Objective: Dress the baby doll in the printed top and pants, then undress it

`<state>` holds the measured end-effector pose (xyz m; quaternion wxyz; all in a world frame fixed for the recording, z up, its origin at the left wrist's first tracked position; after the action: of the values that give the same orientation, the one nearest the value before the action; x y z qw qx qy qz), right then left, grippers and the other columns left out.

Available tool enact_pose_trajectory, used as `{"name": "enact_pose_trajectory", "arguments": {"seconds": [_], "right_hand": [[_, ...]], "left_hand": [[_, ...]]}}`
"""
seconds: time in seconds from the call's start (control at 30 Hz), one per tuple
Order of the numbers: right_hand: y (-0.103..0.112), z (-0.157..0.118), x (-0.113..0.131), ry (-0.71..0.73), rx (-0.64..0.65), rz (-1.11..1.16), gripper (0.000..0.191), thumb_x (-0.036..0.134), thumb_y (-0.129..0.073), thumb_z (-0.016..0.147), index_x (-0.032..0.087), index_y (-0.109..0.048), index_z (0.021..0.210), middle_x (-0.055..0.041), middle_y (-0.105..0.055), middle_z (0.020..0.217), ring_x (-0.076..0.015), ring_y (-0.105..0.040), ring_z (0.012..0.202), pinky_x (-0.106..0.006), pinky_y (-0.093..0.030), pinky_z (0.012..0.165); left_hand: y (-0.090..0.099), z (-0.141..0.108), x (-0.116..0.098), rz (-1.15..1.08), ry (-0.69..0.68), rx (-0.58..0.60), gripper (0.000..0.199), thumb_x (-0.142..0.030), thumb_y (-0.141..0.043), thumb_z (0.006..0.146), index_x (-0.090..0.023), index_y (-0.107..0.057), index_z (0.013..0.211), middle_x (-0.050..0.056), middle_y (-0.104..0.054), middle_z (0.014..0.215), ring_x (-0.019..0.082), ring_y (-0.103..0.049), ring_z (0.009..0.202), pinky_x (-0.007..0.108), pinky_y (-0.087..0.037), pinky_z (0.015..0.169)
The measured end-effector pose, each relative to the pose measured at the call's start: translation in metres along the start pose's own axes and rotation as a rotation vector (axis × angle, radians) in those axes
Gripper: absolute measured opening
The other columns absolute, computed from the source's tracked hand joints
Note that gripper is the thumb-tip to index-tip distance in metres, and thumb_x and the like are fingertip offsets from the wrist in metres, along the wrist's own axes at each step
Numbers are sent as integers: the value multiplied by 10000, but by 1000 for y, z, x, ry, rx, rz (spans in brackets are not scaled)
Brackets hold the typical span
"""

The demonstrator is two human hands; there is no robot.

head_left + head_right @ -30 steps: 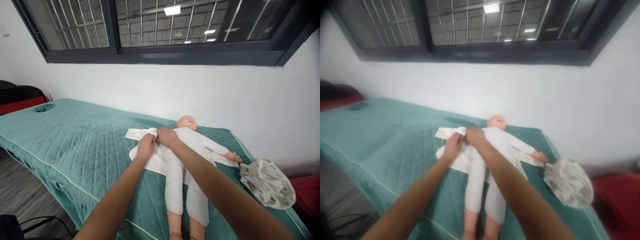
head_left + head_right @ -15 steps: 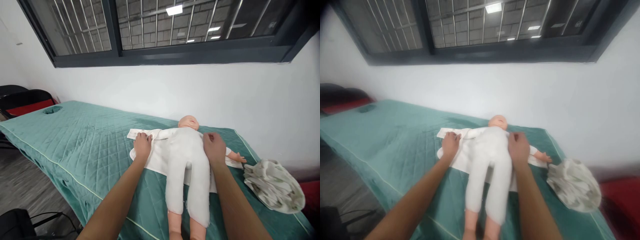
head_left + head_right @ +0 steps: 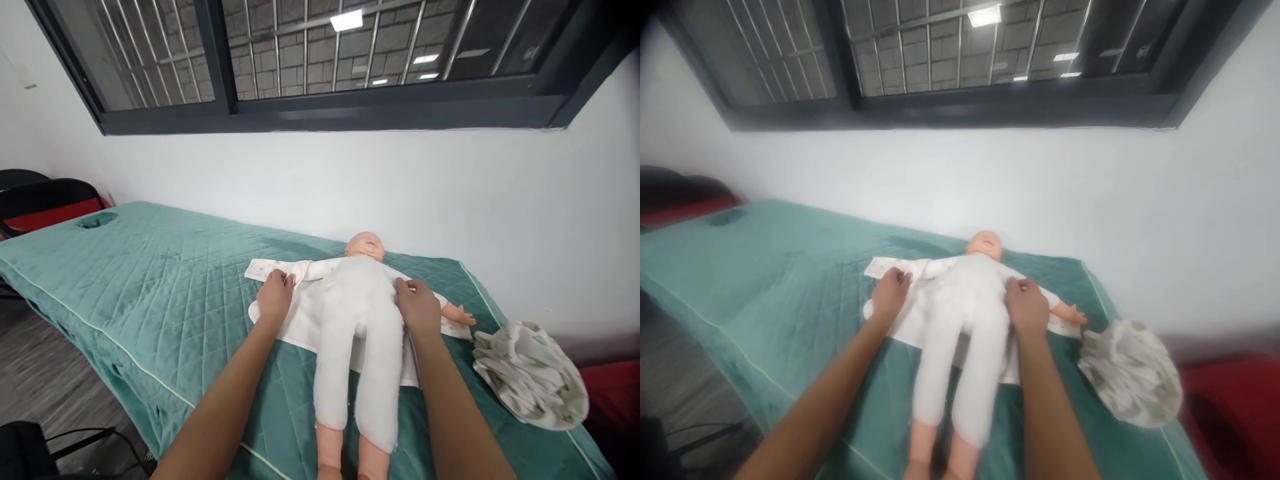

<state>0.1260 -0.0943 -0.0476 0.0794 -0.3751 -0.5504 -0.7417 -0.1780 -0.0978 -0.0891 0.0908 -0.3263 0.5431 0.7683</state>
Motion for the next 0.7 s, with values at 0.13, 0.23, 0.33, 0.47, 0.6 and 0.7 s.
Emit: {"name": "enact_pose_trajectory", "arguments": {"seconds": [0.13,0.23,0.33,0.47,0.6,0.7], "right_hand": [[0,1,0,-34,38,-5,437,554,-418,839,224,-640,1020,-156,-706,1077,-358,-607,1059,-425,-429,844],[1,2,0,-63,58,-23,447,572,-427,830,226,-629,1029,-161,-704,1075,-366,-606,1053,-432,-423,831],[0,2,0,-68,23,17,427,576,-455,819,231,-622,1005,-139,-716,1017,-344,-619,1004,-420,-421,817],[-5,-2,1,-23,-42,192,380,573,-509,804,234,-624,932,-72,-728,900,-277,-633,857,-373,-428,768],[-5,-9,5,7,-85,317,353,549,-557,791,218,-647,874,-50,-731,889,-243,-625,815,-336,-427,723],[-4,-14,10,42,-79,340,336,528,-576,795,218,-661,892,-33,-733,873,-230,-624,811,-322,-423,720]], "left_hand": [[4,3,-5,-149,32,87,297,-476,-543,881,-185,-602,868,97,-668,833,272,-614,834,319,-347,694],[7,12,-13,-261,-8,144,359,-498,-524,881,-183,-561,712,59,-637,737,217,-587,750,295,-343,667],[9,26,-25,-381,-36,186,373,-504,-508,883,-173,-579,727,44,-650,780,181,-579,756,273,-363,673],[9,45,-43,-503,-48,262,362,-503,-564,832,-154,-624,758,36,-636,748,166,-549,699,267,-358,629],[2,48,-58,-612,-119,387,342,-476,-581,813,-150,-661,747,5,-614,666,146,-522,623,256,-351,573],[-6,41,-66,-657,-181,389,316,-431,-540,852,-158,-689,796,5,-661,735,149,-560,692,250,-391,636]]}}
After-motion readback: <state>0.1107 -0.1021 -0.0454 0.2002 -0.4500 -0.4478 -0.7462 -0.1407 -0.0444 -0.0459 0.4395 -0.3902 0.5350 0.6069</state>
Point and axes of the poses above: each hand's wrist, its own z-axis towards the middle knuckle, its own y-axis out of the back of the hand, x = y × z, the point moved 1 cm from there along z, towards the middle knuckle
